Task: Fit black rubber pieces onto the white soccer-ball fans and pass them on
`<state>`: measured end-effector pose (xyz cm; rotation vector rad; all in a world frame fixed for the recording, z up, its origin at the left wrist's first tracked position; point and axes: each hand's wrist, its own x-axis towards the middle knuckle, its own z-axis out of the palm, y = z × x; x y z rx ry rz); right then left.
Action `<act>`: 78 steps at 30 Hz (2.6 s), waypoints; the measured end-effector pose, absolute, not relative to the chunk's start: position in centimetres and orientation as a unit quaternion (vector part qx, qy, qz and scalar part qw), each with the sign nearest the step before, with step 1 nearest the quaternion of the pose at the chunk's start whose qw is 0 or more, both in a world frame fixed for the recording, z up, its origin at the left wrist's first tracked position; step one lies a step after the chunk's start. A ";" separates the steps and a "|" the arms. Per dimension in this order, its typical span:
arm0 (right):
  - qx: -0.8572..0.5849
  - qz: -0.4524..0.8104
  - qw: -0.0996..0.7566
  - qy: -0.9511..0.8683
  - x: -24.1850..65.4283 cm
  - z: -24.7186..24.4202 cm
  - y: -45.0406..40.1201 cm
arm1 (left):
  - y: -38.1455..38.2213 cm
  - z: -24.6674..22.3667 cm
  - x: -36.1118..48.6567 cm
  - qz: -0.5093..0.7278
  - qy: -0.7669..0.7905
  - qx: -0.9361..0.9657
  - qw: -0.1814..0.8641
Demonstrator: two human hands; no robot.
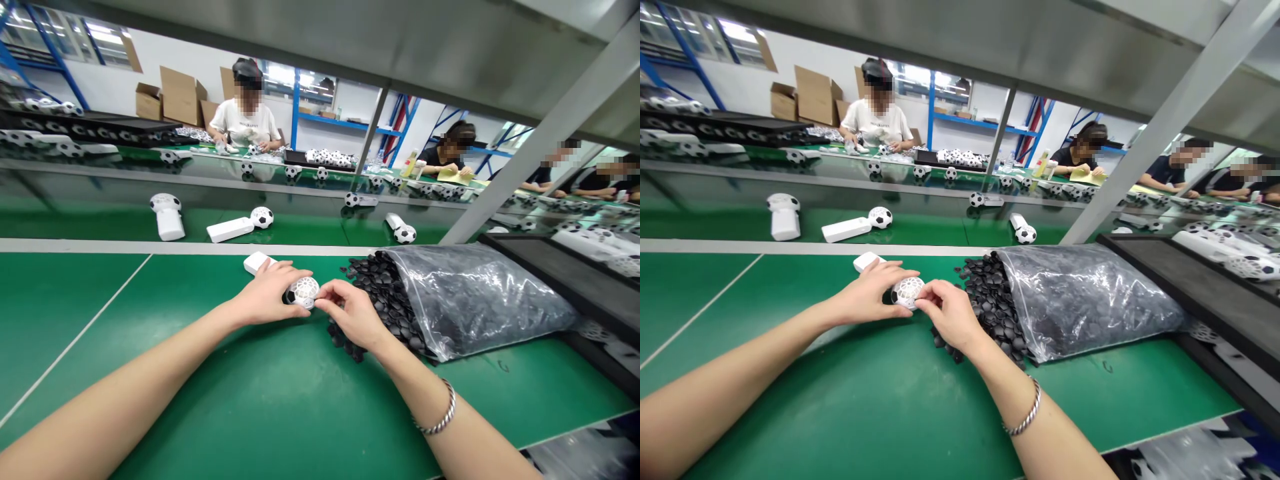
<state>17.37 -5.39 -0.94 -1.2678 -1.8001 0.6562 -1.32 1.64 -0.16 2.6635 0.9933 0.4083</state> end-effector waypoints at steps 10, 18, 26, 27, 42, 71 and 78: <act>-0.522 0.256 0.416 -0.700 16.5 -1.4 -5.0 | 1.5 -0.3 -0.9 0.172 0.365 0.903 0.148; -0.536 0.393 0.411 -0.624 16.5 -2.0 -4.2 | 1.4 0.1 -0.5 0.199 0.374 0.890 0.167; -0.574 0.350 0.351 -0.652 17.7 -1.1 -4.0 | 1.3 -0.5 -0.7 0.219 0.357 0.893 0.165; -0.583 0.324 0.322 -0.672 18.2 -0.9 -4.2 | 1.3 -0.4 -0.7 0.220 0.354 0.894 0.164; -0.570 0.248 0.249 -0.743 19.4 -0.4 -5.0 | -0.3 -0.6 0.3 0.211 0.372 0.856 0.289; -0.457 0.462 0.386 -0.654 18.1 -2.0 -3.6 | -0.5 -0.3 0.5 0.206 0.333 0.860 0.327; -0.479 0.458 0.393 -0.638 17.8 -2.0 -3.9 | -0.6 -0.4 0.6 0.213 0.329 0.860 0.327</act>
